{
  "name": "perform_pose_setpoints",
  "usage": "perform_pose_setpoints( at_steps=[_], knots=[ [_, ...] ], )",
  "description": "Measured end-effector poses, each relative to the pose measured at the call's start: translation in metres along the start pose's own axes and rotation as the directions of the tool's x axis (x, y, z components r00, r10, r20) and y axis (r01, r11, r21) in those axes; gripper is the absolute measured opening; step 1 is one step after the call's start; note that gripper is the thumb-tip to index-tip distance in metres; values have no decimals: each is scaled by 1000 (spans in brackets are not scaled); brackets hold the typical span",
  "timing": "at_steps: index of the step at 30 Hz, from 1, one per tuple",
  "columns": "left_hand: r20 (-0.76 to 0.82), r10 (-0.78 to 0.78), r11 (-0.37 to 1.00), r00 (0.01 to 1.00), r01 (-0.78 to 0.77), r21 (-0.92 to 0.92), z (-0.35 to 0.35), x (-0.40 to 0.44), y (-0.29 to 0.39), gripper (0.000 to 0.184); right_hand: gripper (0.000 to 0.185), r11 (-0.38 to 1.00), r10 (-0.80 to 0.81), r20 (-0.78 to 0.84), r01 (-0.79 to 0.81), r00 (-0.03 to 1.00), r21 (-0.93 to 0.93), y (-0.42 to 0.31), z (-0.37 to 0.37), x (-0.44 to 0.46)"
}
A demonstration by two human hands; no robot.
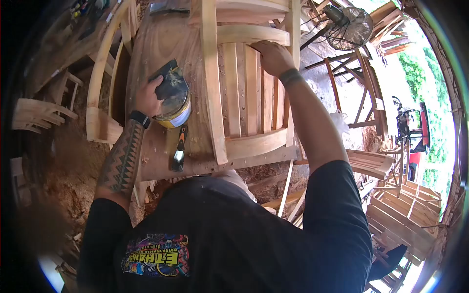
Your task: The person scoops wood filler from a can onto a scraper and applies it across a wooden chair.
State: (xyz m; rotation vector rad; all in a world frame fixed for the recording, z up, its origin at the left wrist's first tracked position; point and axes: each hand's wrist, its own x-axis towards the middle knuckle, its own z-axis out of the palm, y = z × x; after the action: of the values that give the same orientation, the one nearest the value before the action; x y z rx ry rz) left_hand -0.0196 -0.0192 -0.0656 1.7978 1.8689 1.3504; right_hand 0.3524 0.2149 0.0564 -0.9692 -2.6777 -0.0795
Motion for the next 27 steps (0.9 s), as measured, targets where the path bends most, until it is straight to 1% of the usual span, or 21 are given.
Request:
perform_pose_setpoints(
  at_steps=[2,4,5,6,7,8,9,10,12,13,14,16,17,18,19,21,23,24,25,26,27],
  knots=[
    [29,-138,976,990,141,-168,1,0,2,47,43,997,79,85,-78,993,-19,-6,-4,0],
    [78,-269,902,960,280,-329,0,-1,3,45,44,999,33,200,-32,979,-10,-10,5,-29],
    [51,-218,934,975,224,-278,-2,0,5,43,45,998,32,244,-44,969,44,-12,16,-59],
    [24,-166,960,986,167,-224,-5,2,7,41,45,998,21,318,1,948,-69,-19,33,-90],
    [-29,9,1000,1000,-10,-24,-7,0,10,39,48,988,-140,244,150,960,-22,-24,55,-131],
    [-47,186,967,981,-174,183,-6,1,11,37,45,972,-177,278,212,944,-102,-48,46,-163],
    [-66,23,993,998,-31,-115,4,3,-3,37,43,991,-128,213,118,969,57,-67,43,-187],
    [-32,-139,908,990,114,-403,18,0,-27,37,40,980,-88,148,59,985,193,-80,35,-204],
    [-6,-193,854,981,165,-494,19,-1,-28,38,37,963,4,278,-79,960,258,-85,30,-220],
    [-44,-91,945,995,73,-320,9,-1,-8,38,36,946,53,341,-157,939,283,-86,27,-225],
    [-53,-28,976,998,16,-215,7,-1,-2,38,34,851,216,311,-335,926,404,-84,27,-226],
    [-62,52,995,997,-57,-80,6,-3,-7,39,30,521,516,310,-580,798,627,-73,26,-218],
    [-49,-18,979,999,7,-203,9,-4,-17,40,27,170,666,335,-573,667,802,-67,29,-210],
    [-36,-87,944,996,71,-322,11,-4,-27,41,28,-49,682,419,-534,600,844,-59,27,-202],
    [32,-230,801,973,208,-562,15,-1,-29,42,29,-263,675,504,-462,540,847,-51,25,-194],
    [246,-418,382,875,415,-826,16,7,-26,47,26,-210,637,532,-538,558,816,-31,43,-187],
    [473,-488,-60,734,512,-857,-7,14,9,54,26,-111,611,561,-642,559,759,-12,52,-177],
    [228,-421,492,878,432,-756,-9,9,8,55,27,-85,605,586,-688,540,721,-12,43,-166],
    [51,-211,885,976,213,-413,-7,2,4,56,27,-57,599,609,-731,520,680,-10,38,-157],
    [-2,71,996,997,-71,60,-3,-4,-1,58,30,-52,590,625,-748,511,662,-4,42,-153],
    [-1,50,999,999,-50,8,-1,-4,-3,58,31,-24,588,625,-761,514,649,-3,40,-147]
  ],
)
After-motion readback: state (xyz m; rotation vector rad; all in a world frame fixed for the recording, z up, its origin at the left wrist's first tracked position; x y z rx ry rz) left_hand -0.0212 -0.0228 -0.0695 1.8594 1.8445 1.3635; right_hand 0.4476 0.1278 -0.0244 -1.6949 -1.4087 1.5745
